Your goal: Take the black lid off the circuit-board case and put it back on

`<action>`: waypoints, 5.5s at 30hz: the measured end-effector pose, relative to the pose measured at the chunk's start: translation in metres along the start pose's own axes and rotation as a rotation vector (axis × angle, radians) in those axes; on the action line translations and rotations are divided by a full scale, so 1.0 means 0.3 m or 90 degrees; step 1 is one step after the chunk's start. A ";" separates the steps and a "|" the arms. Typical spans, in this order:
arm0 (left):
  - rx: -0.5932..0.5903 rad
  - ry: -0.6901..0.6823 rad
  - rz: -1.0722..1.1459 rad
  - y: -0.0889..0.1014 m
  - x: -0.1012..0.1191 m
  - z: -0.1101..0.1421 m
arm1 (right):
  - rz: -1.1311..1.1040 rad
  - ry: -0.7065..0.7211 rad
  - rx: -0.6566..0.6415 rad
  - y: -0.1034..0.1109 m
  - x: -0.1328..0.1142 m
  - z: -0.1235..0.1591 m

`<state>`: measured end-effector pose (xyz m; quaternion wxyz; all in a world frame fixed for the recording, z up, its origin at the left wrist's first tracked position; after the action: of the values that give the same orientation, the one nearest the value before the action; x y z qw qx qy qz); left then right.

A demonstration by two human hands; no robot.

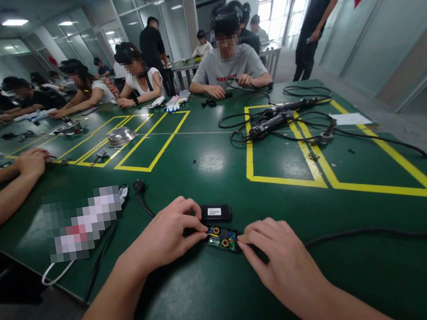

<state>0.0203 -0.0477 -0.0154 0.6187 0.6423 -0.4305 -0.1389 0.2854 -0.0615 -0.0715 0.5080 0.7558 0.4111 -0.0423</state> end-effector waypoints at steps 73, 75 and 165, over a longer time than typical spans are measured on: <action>0.116 0.128 0.138 -0.082 -0.038 -0.021 | -0.017 -0.133 -0.072 -0.018 0.011 0.016; 0.117 0.090 0.147 -0.084 -0.041 -0.020 | -0.018 -0.102 -0.094 -0.009 0.004 0.007; 0.018 0.018 0.253 -0.003 -0.007 -0.006 | -0.030 -0.153 -0.096 0.029 -0.049 -0.006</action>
<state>0.0207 -0.0452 -0.0166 0.6309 0.5548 -0.5423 0.0010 0.2807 -0.0699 -0.0572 0.6074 0.6952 0.3672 -0.1135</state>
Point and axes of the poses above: each hand's wrist, its own z-axis away from the middle knuckle, its own y-axis out of the back of the hand, x = y × z, the point moved 1 cm from there along -z, towards the middle knuckle, and after that the axes turned 13 degrees about -y, right-handed, at the moved point
